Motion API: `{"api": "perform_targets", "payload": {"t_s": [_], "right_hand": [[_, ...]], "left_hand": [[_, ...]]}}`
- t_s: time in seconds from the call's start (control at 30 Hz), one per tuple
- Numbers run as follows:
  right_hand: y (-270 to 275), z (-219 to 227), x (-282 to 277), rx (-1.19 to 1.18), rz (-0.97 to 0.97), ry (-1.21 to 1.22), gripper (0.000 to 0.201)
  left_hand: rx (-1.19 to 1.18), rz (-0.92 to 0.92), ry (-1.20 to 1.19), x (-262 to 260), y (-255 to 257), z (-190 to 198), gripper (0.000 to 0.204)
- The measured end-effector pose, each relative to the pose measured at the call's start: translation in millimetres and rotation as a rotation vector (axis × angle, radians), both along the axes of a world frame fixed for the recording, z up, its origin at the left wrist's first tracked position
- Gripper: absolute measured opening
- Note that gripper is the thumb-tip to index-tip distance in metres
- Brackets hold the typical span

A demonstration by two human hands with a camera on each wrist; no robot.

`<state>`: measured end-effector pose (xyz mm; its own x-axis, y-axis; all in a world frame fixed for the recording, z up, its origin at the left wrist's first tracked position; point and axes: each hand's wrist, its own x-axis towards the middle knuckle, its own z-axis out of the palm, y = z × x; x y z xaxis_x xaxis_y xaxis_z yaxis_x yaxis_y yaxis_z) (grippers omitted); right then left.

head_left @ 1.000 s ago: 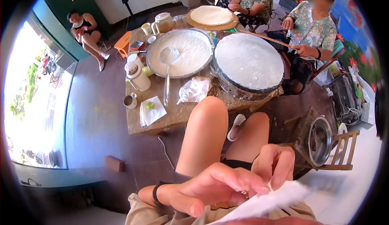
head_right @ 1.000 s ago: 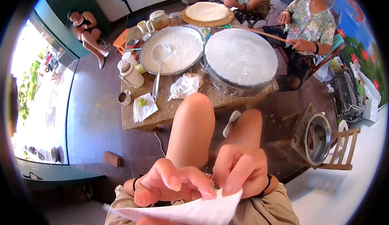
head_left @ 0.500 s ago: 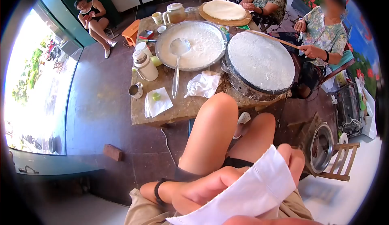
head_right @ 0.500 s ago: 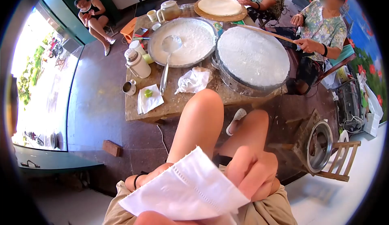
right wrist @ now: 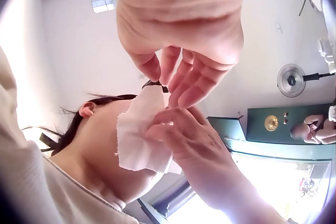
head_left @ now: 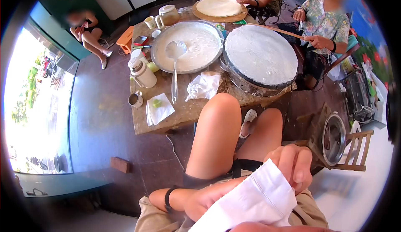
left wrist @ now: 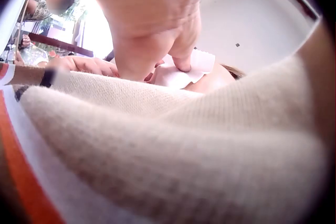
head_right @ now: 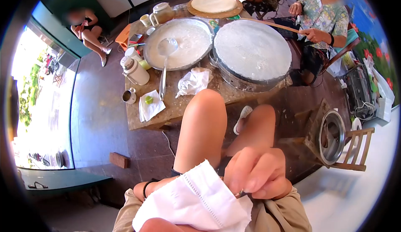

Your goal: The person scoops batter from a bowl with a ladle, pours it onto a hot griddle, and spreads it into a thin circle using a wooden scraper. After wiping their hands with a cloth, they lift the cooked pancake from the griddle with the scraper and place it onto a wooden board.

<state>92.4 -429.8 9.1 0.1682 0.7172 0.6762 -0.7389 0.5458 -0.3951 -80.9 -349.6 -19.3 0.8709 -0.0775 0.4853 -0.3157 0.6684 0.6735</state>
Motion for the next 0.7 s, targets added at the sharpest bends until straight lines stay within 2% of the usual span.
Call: {"api": "perform_targets", "payload": {"t_s": [0.2, 0.3, 0.4, 0.5, 0.6, 0.67, 0.7], "right_hand": [[-1.7, -7.5, 4.8, -0.07, -0.016, -0.03, 0.022], [-2.3, -9.1, 5.4, -0.126, -0.069, -0.048, 0.018], [-1.1, -11.7, 7.8, -0.152, -0.108, -0.073, 0.018], [-0.1, -11.4, 10.6, -0.186, -0.162, -0.072, 0.017], [-1.2, -13.1, 10.8, -0.229, -0.198, -0.059, 0.017], [0.9, -15.6, 9.7, -0.263, -0.216, -0.062, 0.017], [1.7, -17.2, 8.4, -0.29, -0.232, -0.067, 0.017]], "left_hand": [[0.042, -0.018, 0.032, -0.9, 1.0, -4.3, 0.086], [-0.048, -0.096, 0.0, 4.2, 5.9, -6.9, 0.085], [-0.077, -0.164, 0.041, 5.4, 8.8, -5.1, 0.08], [-0.16, -0.189, -0.013, 16.9, 16.2, 6.6, 0.072], [-0.261, -0.316, 0.013, 15.5, 9.7, -9.2, 0.064], [-0.226, -0.27, 0.042, 11.4, 6.5, -15.2, 0.059], [-0.168, -0.166, 0.041, 8.4, 5.4, -16.4, 0.058]]}}
